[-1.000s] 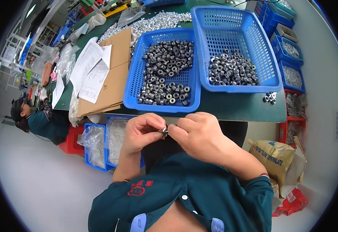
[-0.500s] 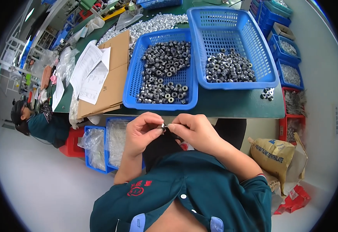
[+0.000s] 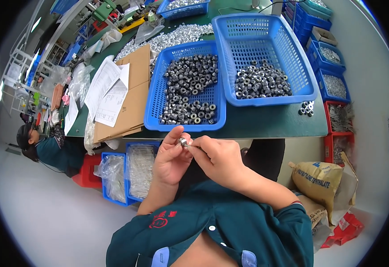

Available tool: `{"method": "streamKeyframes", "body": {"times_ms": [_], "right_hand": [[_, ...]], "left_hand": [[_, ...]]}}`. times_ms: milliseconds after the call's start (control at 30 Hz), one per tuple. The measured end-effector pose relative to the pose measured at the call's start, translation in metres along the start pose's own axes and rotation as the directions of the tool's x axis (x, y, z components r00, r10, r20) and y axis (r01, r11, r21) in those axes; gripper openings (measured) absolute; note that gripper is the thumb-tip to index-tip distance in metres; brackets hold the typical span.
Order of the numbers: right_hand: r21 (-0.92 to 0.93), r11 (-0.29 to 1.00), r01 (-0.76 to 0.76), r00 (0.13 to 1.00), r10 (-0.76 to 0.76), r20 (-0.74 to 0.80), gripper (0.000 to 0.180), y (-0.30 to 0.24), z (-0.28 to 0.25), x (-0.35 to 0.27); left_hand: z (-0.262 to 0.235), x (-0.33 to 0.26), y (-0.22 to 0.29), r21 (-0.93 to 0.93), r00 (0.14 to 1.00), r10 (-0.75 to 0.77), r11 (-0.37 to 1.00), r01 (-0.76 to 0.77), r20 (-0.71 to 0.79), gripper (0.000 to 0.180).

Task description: Manually inspecting and sorting small metal hardware components from one container to another.

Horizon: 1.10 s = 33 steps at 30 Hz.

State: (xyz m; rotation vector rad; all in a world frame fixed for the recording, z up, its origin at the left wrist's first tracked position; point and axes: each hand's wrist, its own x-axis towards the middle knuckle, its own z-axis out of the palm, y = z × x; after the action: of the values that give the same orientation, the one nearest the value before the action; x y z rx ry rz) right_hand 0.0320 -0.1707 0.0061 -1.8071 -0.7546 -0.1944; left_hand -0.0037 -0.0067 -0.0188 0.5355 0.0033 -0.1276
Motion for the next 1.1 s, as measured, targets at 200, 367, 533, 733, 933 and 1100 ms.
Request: {"method": "streamKeyframes", "body": {"times_ms": [200,367,533,733,933,1100], "right_hand": [[-0.244,0.962,0.122,0.989,-0.138,-0.05,0.006,-0.01,0.001,0.0],[0.306,0.874,-0.377,0.926,0.356,0.124,0.018,-0.012,-0.013,-0.001],[0.735,0.136,-0.664,0.692,0.484,0.535,0.022,-0.006,-0.034,0.001],[0.848,0.129,-0.514,0.758,0.531,0.379,0.022,0.013,-0.068,-0.015],[0.921,0.293,-0.257,0.745,0.667,-0.004,0.02,0.043,-0.094,-0.042],[0.809,0.488,-0.327,0.685,0.712,-0.152,0.018,0.064,-0.096,-0.079]], "left_hand": [[0.005,-0.001,-0.007,0.186,0.981,0.185,0.967,-0.171,-0.059,0.033],[0.021,0.009,-0.011,0.425,0.947,0.32,0.854,-0.301,0.028,0.027],[0.03,0.021,-0.008,0.586,0.95,0.283,0.75,-0.306,0.134,0.025],[0.065,0.069,-0.016,0.783,0.946,0.06,0.547,-0.298,0.318,0.025],[0.109,0.149,-0.059,0.819,0.87,-0.448,0.565,0.098,0.205,0.029],[0.11,0.226,-0.089,0.836,0.907,-0.3,0.541,-0.094,0.296,0.03]]}}
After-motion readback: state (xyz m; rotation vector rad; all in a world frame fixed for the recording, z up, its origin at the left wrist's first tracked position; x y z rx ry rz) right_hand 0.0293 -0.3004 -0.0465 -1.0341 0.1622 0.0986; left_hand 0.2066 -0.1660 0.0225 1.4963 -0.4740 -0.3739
